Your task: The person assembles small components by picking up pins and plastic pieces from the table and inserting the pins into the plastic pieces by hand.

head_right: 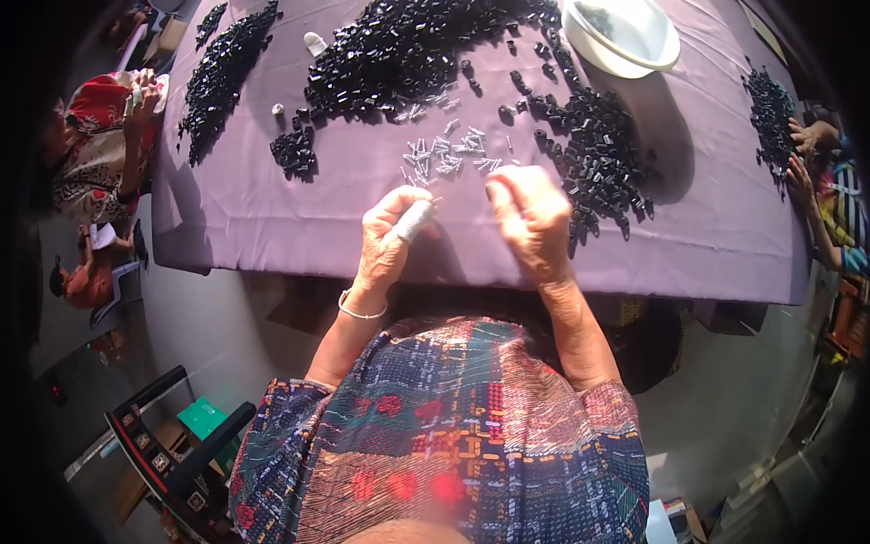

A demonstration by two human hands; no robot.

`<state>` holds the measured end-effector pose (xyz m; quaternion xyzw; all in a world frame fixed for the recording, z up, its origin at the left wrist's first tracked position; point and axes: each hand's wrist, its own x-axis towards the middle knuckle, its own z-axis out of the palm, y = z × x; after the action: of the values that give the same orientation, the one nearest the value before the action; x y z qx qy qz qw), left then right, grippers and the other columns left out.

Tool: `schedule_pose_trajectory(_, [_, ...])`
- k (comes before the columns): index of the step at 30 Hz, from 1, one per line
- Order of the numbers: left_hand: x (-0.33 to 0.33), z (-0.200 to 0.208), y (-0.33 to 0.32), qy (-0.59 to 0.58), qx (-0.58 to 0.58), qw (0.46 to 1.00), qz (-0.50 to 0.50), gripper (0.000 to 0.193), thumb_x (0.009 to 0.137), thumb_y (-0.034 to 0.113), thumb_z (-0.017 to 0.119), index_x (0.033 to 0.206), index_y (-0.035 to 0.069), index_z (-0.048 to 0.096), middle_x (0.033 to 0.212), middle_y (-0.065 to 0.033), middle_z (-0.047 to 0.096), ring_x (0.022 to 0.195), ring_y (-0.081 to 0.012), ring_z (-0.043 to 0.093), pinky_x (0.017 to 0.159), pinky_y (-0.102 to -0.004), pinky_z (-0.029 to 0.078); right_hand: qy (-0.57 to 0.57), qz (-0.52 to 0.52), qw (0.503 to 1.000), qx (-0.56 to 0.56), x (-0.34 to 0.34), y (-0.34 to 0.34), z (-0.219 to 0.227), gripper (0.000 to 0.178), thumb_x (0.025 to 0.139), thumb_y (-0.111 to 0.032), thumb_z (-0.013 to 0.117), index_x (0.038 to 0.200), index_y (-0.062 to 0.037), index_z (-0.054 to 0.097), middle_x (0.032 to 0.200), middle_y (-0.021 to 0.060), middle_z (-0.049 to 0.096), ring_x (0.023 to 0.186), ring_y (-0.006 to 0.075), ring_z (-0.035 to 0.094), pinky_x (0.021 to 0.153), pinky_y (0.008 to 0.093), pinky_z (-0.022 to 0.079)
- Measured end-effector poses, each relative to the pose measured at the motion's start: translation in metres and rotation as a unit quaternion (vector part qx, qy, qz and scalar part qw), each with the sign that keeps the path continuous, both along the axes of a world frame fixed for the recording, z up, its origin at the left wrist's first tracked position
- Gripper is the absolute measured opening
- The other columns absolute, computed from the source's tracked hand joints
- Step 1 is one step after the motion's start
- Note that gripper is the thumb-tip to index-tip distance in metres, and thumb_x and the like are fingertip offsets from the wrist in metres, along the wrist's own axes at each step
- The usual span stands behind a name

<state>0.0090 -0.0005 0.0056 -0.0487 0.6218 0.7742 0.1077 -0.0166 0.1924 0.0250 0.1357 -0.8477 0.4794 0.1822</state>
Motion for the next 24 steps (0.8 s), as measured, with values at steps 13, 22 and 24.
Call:
schedule_pose_trajectory(13, [0.001,-0.003,0.005,0.016,-0.012,1.000,0.009,0.009,0.089,0.005,0.059,0.096,0.001,0.061,0.082,-0.0019,0.060,0.066,-0.0084,0.057,0.065,-0.0203,0.043,-0.017,-0.132,0.940,0.313,-0.050,0.053,-0.004,0.018,0.076,-0.018,0.069,0.092,-0.0094,0.065,0.093,0.0056,0.059,0.092,0.0249,0.054,0.078,0.0389,0.042])
schedule_pose_trajectory(22, [0.000,0.000,0.006,0.028,-0.038,0.999,-0.002,0.011,0.088,0.007,0.061,0.096,0.001,0.060,0.083,-0.0010,0.059,0.066,-0.0077,0.056,0.065,-0.0198,0.043,0.056,-0.087,0.957,0.273,-0.080,0.035,-0.012,0.017,0.076,-0.014,0.068,0.093,-0.0113,0.064,0.090,0.0054,0.058,0.089,0.0249,0.054,0.076,0.0381,0.043])
schedule_pose_trajectory(24, [0.000,0.000,0.006,0.015,-0.042,0.999,0.002,0.011,0.088,0.008,0.061,0.096,0.001,0.060,0.083,-0.0007,0.059,0.066,-0.0077,0.056,0.064,-0.0204,0.044,0.046,-0.067,0.949,0.304,-0.097,0.034,-0.020,0.018,0.075,-0.015,0.068,0.093,-0.0140,0.065,0.090,0.0041,0.057,0.090,0.0239,0.053,0.077,0.0382,0.042])
